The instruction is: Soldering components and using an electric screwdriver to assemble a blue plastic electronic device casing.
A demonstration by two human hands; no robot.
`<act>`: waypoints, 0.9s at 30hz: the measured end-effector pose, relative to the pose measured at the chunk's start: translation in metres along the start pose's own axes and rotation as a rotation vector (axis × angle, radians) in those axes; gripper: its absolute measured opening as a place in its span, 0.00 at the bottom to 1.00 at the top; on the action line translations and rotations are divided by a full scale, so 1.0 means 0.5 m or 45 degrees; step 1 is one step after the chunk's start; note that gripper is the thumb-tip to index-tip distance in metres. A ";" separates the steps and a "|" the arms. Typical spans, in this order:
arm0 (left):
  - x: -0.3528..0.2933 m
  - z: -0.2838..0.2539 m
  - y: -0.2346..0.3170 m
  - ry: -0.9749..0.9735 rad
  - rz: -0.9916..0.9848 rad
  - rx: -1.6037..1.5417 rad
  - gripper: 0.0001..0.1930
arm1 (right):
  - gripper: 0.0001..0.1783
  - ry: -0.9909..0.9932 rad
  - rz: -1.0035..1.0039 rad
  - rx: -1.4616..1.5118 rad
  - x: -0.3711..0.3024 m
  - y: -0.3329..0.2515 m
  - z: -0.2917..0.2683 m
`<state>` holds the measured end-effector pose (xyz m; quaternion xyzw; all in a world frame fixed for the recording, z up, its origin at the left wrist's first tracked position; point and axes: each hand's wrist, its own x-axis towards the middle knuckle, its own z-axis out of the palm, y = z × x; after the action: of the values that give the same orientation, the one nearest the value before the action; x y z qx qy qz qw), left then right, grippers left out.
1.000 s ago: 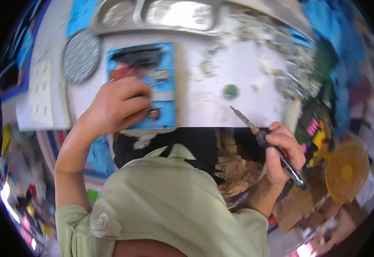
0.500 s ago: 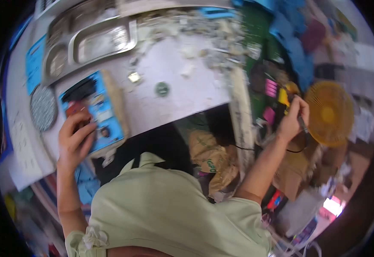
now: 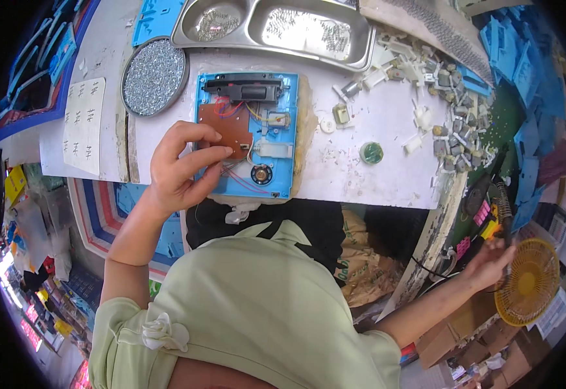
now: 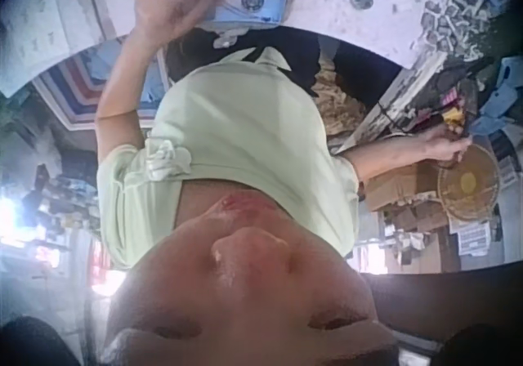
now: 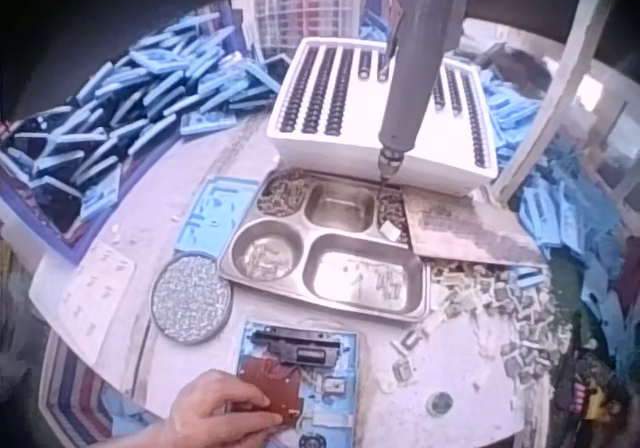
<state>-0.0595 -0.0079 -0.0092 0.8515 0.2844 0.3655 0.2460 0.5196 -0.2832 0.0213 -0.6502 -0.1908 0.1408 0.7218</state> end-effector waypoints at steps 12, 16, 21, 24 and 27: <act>0.084 0.030 -0.012 -0.166 0.085 0.260 0.15 | 0.09 -0.739 -0.222 -0.543 -0.345 0.027 0.520; 0.092 0.035 -0.020 -0.136 0.087 0.232 0.15 | 0.05 -1.203 -0.691 -0.757 -0.353 0.050 0.719; 0.079 0.036 -0.027 -0.122 0.076 0.213 0.14 | 0.11 -1.371 -0.660 -1.104 -0.352 0.044 0.768; 0.078 0.038 -0.026 -0.117 0.080 0.210 0.15 | 0.13 -1.387 -0.744 -1.239 -0.354 0.032 0.777; 0.079 0.041 -0.026 -0.115 0.114 0.212 0.16 | 0.13 -1.345 -0.970 -1.370 -0.371 0.019 0.788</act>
<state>-0.0253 0.0233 -0.0111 0.8964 0.2640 0.3127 0.1704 0.1749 -0.0173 0.0269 -0.6454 -0.7504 0.0632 0.1279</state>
